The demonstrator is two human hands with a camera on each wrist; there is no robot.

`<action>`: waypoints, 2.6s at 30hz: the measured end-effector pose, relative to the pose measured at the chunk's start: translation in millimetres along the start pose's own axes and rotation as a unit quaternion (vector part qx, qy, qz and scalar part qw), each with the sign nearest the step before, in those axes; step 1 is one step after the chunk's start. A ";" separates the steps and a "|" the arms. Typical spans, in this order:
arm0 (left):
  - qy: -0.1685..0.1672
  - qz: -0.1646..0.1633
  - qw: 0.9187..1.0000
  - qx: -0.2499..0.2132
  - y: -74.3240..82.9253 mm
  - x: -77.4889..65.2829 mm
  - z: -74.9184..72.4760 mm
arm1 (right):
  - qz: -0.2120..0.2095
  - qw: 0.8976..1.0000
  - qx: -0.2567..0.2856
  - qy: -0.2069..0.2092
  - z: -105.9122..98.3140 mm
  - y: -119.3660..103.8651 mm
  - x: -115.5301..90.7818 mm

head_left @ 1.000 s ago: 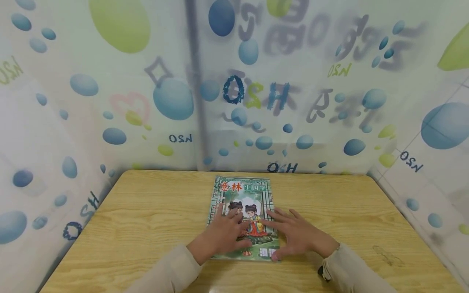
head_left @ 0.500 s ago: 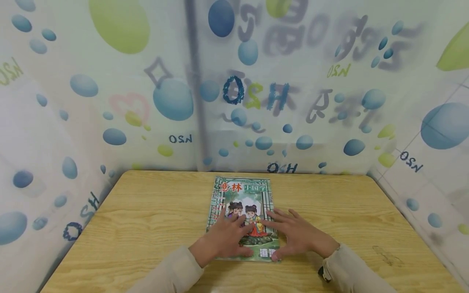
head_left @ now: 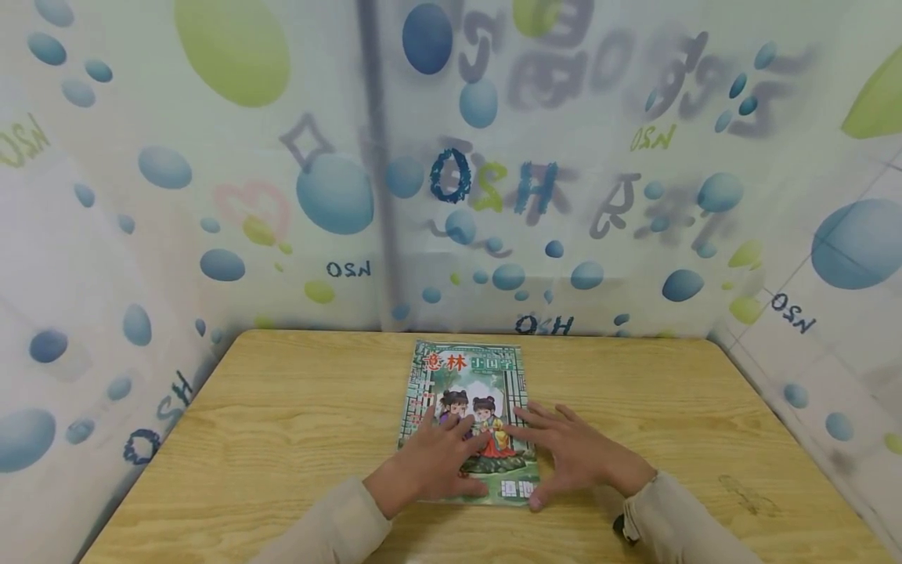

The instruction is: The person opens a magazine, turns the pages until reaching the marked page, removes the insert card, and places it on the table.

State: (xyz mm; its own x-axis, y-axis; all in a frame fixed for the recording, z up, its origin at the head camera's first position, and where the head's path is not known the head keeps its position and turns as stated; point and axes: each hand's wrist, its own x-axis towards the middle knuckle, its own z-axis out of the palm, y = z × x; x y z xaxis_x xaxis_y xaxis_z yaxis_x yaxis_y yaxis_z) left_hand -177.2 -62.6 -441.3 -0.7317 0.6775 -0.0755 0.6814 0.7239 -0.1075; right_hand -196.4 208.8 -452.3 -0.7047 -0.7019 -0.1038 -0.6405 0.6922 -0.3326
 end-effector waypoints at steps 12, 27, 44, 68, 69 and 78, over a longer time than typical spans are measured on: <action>-0.005 0.001 1.000 -0.018 -0.5 0.7 0.3 | -0.012 1.000 -0.012 0.013 2.7 2.3 -0.6; 0.008 0.036 0.999 -0.037 4.0 2.3 -6.2 | 0.007 1.000 -0.024 -0.002 -9.6 -2.0 5.9; 0.158 0.100 0.979 -0.084 -8.0 -6.8 -21.2 | 0.018 0.995 0.081 0.060 -31.1 2.7 -8.6; 0.144 0.140 0.941 0.273 -26.6 -23.5 -30.3 | -0.004 0.999 0.037 -0.008 -6.3 -3.9 7.3; 0.143 0.139 0.942 0.270 -27.1 -23.6 -30.3 | -0.004 0.999 0.040 -0.010 -5.9 -4.0 7.5; 0.178 0.045 0.961 0.205 -28.2 -26.2 -32.7 | -0.002 0.999 0.052 -0.009 -7.0 -5.2 6.2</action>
State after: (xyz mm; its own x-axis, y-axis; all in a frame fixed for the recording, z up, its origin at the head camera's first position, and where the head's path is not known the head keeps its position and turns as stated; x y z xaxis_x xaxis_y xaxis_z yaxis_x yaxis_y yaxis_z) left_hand -176.7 -96.5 -403.9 -0.5675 0.7895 0.2338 0.6239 0.5976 -0.5037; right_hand -199.6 202.0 -444.6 -0.6958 -0.7085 -0.1181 -0.6077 0.6683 -0.4292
